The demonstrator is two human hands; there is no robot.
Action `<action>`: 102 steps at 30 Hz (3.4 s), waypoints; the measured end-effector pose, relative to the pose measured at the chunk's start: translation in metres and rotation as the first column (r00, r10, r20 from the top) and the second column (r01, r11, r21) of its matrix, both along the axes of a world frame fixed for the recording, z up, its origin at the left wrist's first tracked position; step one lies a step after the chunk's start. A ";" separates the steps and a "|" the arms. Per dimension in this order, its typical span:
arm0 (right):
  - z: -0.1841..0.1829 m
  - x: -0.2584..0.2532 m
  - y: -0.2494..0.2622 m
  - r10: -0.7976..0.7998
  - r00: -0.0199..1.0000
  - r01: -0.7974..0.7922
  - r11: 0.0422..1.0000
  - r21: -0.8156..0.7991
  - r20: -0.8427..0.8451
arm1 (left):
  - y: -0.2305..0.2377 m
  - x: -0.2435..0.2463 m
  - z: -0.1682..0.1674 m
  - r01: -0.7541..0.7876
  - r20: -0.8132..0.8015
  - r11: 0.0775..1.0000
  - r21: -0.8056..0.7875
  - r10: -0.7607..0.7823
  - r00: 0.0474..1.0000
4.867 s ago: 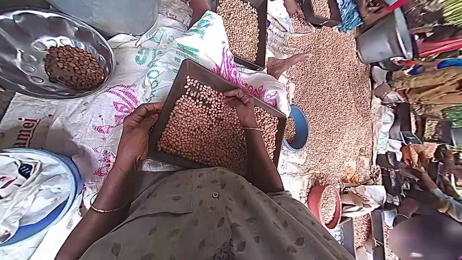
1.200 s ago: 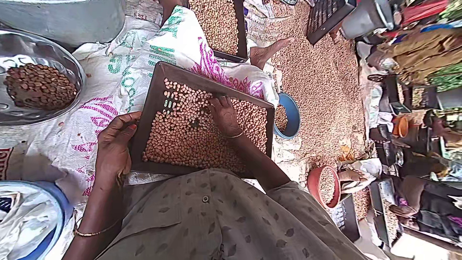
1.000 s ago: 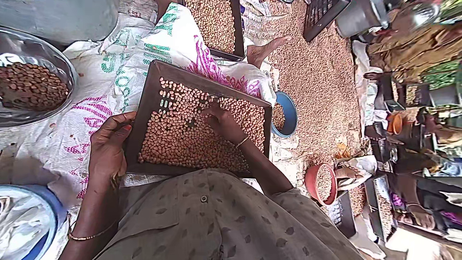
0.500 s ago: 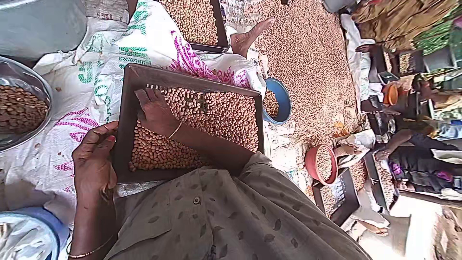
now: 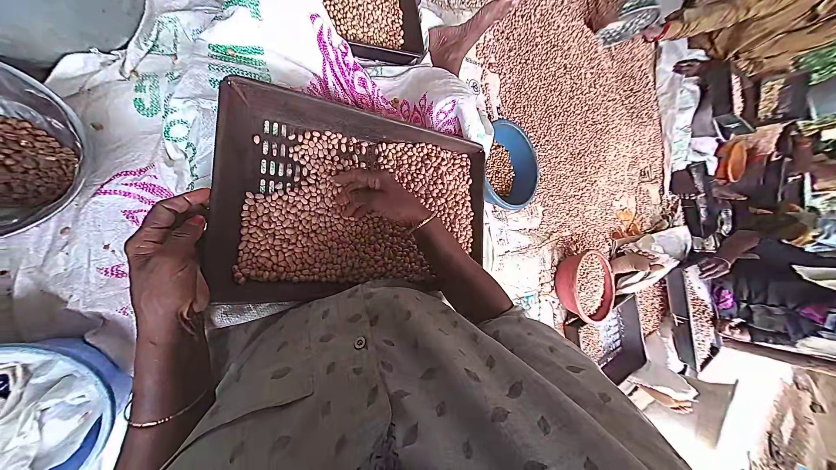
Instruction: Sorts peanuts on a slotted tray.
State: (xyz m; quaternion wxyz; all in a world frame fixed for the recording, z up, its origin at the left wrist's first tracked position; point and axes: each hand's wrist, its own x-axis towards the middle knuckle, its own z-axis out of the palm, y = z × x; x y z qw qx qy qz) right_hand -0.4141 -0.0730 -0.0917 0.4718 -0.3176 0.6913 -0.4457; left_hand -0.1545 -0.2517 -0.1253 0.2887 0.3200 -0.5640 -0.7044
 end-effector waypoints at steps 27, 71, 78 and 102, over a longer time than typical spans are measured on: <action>-0.010 -0.015 0.183 -0.714 0.235 0.649 0.620 -0.440 -0.659 | -0.006 0.009 -0.032 0.070 0.161 0.988 -0.138 -0.047 0.986; 0.015 -0.041 0.192 -0.446 0.522 0.674 0.738 0.032 -0.728 | -0.001 0.012 -0.018 0.228 0.364 0.962 -0.149 -0.161 0.917; 0.022 0.016 0.189 -0.741 0.629 0.739 0.664 -0.116 -0.235 | -0.011 0.012 -0.010 0.141 0.237 0.989 0.046 -0.148 0.960; 0.226 0.091 0.109 -0.752 0.608 0.697 0.350 -0.626 0.256 | -0.038 -0.051 0.130 0.224 -0.752 0.823 0.522 0.319 0.577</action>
